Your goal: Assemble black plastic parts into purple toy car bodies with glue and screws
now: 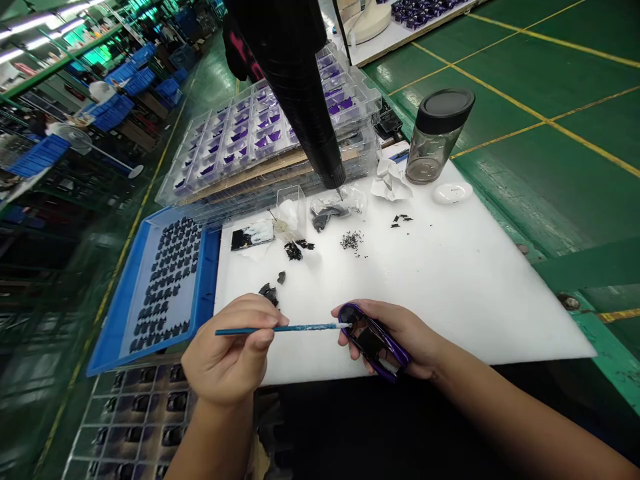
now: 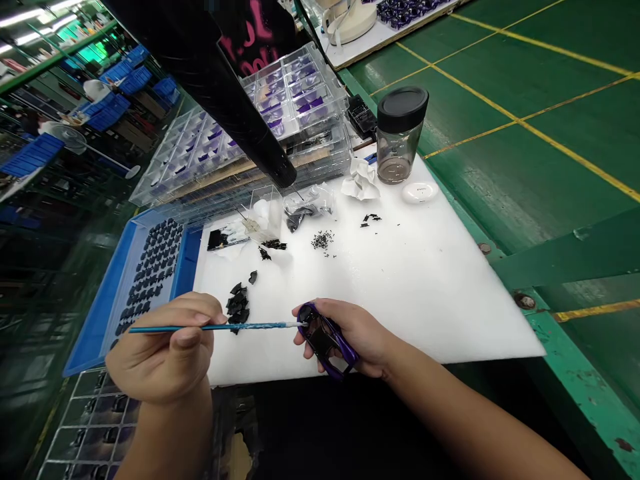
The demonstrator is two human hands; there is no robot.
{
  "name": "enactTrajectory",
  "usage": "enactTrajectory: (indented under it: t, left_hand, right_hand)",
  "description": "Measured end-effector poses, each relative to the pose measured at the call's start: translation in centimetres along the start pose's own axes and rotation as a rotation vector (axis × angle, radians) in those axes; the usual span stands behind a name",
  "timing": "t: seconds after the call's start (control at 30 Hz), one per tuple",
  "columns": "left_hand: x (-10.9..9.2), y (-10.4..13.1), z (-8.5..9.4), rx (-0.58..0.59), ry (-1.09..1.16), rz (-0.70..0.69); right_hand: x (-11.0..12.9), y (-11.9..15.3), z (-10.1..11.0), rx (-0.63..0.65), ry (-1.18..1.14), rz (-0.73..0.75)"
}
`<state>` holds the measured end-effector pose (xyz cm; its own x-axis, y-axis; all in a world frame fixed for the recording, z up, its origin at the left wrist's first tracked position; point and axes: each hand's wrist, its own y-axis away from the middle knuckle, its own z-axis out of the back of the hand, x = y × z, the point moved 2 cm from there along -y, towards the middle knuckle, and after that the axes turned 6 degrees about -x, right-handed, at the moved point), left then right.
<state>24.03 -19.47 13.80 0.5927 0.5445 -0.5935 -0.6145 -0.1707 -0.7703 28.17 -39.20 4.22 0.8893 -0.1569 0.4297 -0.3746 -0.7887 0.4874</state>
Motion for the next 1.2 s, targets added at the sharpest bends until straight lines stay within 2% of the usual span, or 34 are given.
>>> enactTrajectory:
  t: [0.4,0.73,1.03,1.1,1.2]
  left_hand:
    - [-0.3,-0.2,0.6,-0.023,-0.043,0.024]
    - [0.3,0.2,0.4,0.001,-0.033,-0.003]
    - [0.0,0.2,0.0,0.003,-0.007,0.031]
    - [-0.2,-0.1,0.3,-0.036,0.008,0.076]
    - [0.3,-1.3,2.4,-0.272,0.013,0.123]
  right_hand:
    - [0.1,0.1,-0.2,-0.019,0.005,-0.011]
    - [0.1,0.0,-0.2,-0.024,0.000,-0.007]
    - [0.1,0.0,-0.2,-0.025,0.000,-0.002]
    - [0.1,0.1,-0.2,-0.030,-0.001,-0.004]
    - [0.2,0.3,-0.2,-0.044,-0.005,0.003]
